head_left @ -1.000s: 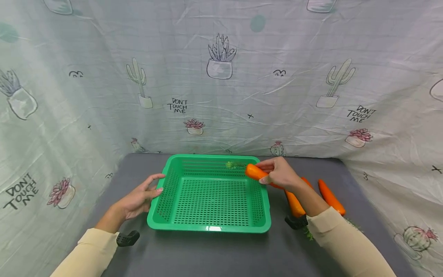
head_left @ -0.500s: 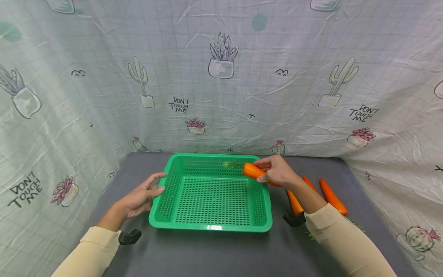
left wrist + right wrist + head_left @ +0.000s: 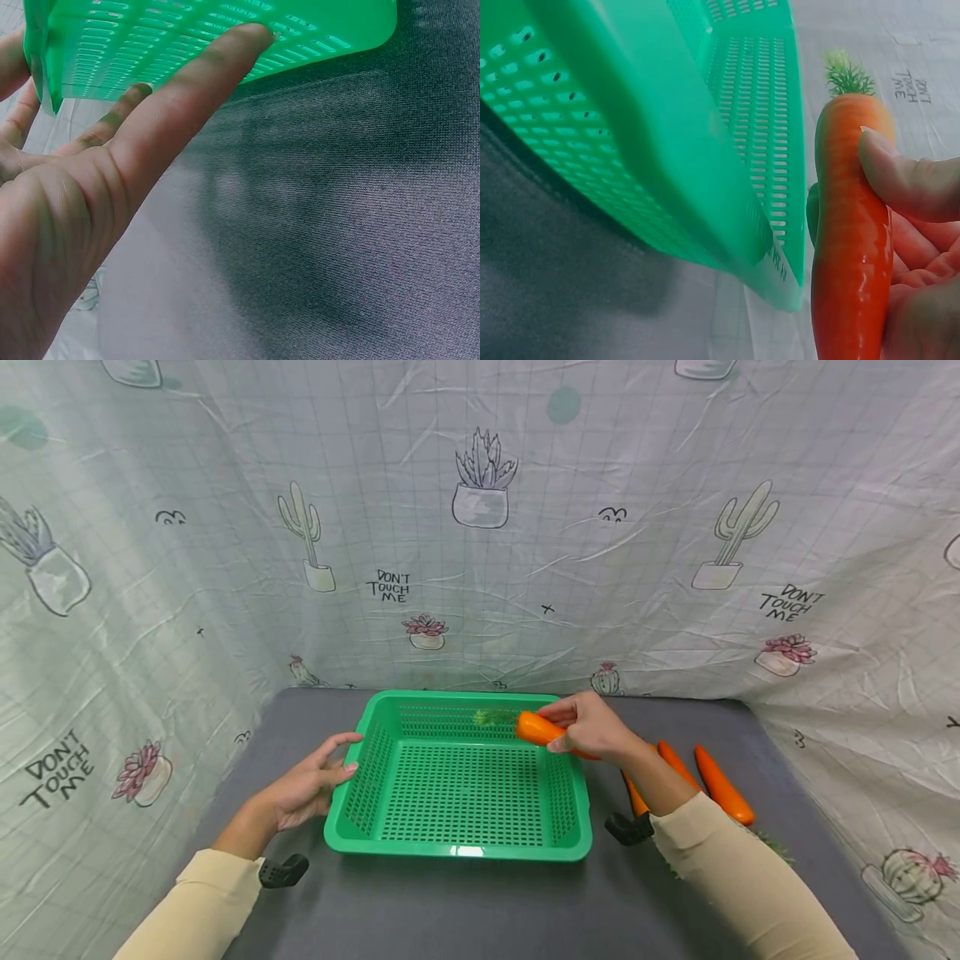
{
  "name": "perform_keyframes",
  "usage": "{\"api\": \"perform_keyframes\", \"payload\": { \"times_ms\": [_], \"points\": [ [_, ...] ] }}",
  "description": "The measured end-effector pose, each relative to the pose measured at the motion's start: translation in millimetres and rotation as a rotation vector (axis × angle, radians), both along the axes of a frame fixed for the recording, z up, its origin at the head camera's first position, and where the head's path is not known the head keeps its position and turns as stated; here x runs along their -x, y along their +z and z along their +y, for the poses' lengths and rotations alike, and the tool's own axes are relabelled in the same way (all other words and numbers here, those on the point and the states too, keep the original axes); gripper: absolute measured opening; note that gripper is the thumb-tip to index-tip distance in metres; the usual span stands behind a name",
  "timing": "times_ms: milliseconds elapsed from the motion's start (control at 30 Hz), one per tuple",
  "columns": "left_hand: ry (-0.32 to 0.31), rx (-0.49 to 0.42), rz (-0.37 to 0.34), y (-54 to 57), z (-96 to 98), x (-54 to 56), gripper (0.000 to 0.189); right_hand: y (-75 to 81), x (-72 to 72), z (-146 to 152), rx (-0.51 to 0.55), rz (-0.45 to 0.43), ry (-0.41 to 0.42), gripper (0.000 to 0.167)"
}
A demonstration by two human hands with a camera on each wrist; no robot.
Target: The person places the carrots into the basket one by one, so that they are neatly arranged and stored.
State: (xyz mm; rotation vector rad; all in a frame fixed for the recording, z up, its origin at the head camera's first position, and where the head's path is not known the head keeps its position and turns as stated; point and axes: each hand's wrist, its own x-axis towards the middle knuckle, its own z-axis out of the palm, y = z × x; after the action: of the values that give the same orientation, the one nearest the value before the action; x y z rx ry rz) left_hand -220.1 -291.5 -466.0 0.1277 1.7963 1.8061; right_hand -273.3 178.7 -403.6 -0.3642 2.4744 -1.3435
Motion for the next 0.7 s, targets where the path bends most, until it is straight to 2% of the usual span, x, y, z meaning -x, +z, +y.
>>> {"api": "perform_keyframes", "payload": {
  "times_ms": [300,700],
  "points": [
    [0.008,-0.005,-0.005,-1.2,-0.8,0.4,0.067,-0.7,3.5,-9.6,-0.010,0.036,0.049,0.058],
    [0.006,-0.007,-0.001,-0.7,-0.4,-0.2,0.068,-0.3,8.6,-22.3,0.006,0.037,0.088,0.058]
  ]
}}
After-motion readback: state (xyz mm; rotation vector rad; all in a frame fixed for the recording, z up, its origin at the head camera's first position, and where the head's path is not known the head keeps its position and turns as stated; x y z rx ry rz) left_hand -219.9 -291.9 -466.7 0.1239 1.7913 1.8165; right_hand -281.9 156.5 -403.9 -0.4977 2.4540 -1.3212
